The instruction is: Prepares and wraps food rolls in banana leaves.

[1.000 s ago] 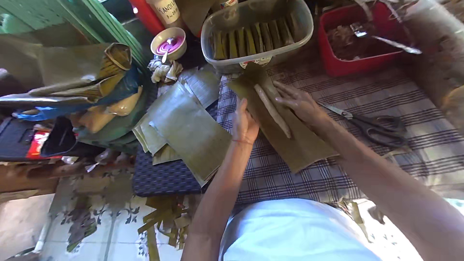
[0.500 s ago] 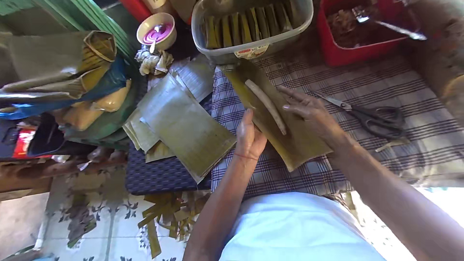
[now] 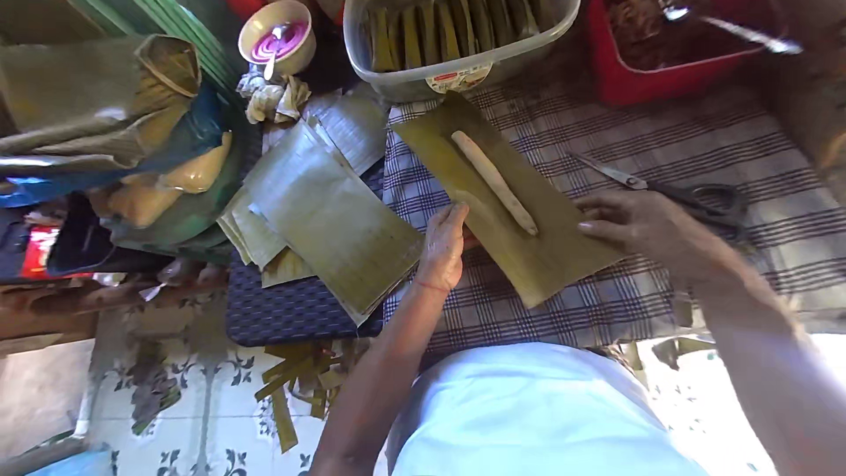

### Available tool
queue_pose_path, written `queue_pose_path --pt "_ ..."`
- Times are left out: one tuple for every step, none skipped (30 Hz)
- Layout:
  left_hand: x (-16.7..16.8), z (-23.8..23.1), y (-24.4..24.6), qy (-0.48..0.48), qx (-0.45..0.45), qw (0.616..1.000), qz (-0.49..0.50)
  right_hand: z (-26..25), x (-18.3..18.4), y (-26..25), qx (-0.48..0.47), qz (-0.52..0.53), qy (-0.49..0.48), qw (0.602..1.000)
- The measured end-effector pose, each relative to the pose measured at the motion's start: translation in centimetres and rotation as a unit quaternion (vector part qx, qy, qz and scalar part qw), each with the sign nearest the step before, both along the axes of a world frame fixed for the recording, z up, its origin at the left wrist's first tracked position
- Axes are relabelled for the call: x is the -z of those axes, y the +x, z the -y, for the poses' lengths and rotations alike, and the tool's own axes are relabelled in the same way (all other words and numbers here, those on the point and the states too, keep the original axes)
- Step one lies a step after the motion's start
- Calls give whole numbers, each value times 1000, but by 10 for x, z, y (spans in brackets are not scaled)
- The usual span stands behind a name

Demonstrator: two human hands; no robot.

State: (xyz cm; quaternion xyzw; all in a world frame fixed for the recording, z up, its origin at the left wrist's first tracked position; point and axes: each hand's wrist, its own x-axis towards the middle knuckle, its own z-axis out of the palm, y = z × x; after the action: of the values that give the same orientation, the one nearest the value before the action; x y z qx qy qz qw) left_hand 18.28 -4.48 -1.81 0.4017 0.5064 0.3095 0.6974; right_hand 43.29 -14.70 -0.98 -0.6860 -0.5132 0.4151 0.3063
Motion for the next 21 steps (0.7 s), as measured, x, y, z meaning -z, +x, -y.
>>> queue_pose_path --pt "-1 3 1 -25 19 1000 3 5 1 12 -11 42 4 999" --pt "-3 11 5 -54 44 997 15 8 1 25 -19 91 13 996" --pt "-3 21 10 -86 77 993 35 9 2 37 -28 143 20 989" --pt "-1 33 16 -117 118 984 61 8 0 46 -38 189 17 981" --pt "2 45 21 -144 160 973 87 4 -7 50 -47 222 0 974" --pt "4 55 26 -167 199 960 109 -2 -15 49 -58 247 -19 967" --pt "4 63 30 -183 229 949 119 -10 -25 44 -70 260 -37 962" --pt "3 68 32 -188 251 942 119 -19 -35 36 -87 266 -56 958" --pt "1 68 32 -191 260 939 116 -27 -42 29 -109 267 -61 956" --pt "1 67 31 -196 253 940 115 -33 -45 21 -132 261 -52 955" --pt "0 63 29 -205 239 942 114 -39 -46 13 -150 257 -39 954" --pt "0 60 27 -217 223 943 115 -43 -48 4 -162 259 -25 952" --pt "1 58 25 -230 209 943 120 -47 -50 -6 -170 269 -19 948" --pt "1 56 24 -240 200 941 130 -49 -56 -17 -174 275 -15 946" --pt "1 55 23 -246 196 939 142 -50 -63 -27 -181 276 -8 944" --pt "1 54 22 -247 193 937 152 -49 -69 -36 -192 275 11 942" --pt "1 54 22 -245 190 938 158 -47 -74 -43 -207 272 37 939" --pt "0 54 22 -242 190 938 161 -45 -75 -46 -225 272 70 933" --pt "0 54 21 -240 192 938 161 -43 -76 -47 -240 272 102 926" --pt "-1 54 20 -240 192 938 160 -40 -74 -44 -251 276 137 917" --pt "-2 54 19 -245 193 937 161 -39 -73 -39 -257 278 166 910"
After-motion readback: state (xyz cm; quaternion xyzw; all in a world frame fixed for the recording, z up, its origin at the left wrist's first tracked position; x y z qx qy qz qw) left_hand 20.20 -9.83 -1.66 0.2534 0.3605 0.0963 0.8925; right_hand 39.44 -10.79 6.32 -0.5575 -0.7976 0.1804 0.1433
